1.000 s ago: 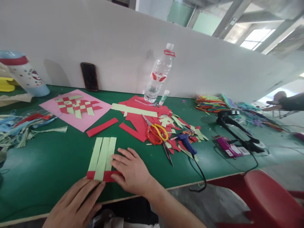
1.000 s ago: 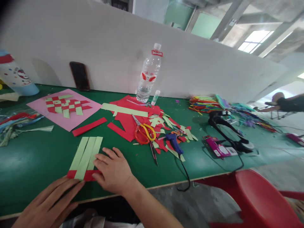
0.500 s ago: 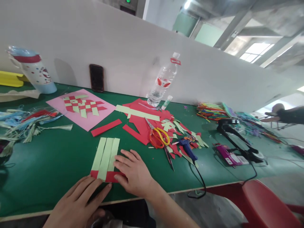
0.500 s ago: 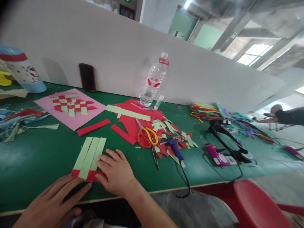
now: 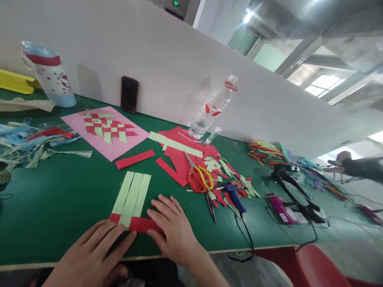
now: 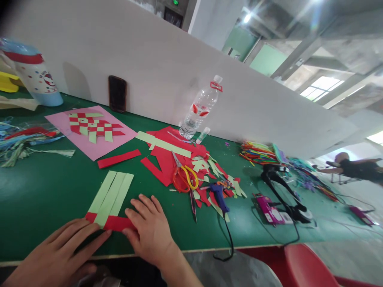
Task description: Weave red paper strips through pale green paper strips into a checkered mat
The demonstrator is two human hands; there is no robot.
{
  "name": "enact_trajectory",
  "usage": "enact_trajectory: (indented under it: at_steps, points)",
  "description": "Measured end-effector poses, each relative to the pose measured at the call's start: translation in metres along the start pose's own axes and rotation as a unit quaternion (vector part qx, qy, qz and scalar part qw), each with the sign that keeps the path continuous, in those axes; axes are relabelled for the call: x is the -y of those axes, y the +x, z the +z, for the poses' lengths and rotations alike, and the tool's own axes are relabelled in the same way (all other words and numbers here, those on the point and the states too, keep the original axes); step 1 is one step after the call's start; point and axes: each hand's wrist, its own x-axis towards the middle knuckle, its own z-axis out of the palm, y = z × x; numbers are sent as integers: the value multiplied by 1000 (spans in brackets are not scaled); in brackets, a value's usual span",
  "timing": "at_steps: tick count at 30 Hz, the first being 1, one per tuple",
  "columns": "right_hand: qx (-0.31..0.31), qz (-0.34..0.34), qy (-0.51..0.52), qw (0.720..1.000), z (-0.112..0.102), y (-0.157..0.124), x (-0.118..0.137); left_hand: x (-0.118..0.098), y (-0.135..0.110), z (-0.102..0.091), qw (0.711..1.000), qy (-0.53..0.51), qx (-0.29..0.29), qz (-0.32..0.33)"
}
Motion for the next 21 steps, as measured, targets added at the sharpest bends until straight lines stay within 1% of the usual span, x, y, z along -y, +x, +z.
enact_trajectory:
  at_steps: [4, 8, 10, 13, 16, 18, 21]
  points:
    - [-2, 3, -3, 1000, 0, 0, 0, 2, -1, -1, 1000, -6, -7, -3]
    - [1, -4, -16, 1000, -2, 0, -1, 0, -1, -3, 1000, -5, -12, -21]
    - [4, -16, -29, 999, -3, 3, -1, -1, 0, -3, 1000, -4, -17, -25]
    - [16, -53, -45, 997, -5, 10, -2, -2, 0, -3, 999, -3, -28, -22]
    - [60, -85, -54, 993, -5, 20, -1, -3, -2, -2, 999, 1, -30, -30]
    - [76, -91, -56, 991, -3, 24, -2, -3, -3, -2, 999, 4, -27, -28]
    - [59, -88, -50, 993, 1, 25, -3, -2, -4, -2, 999, 0, -28, -22]
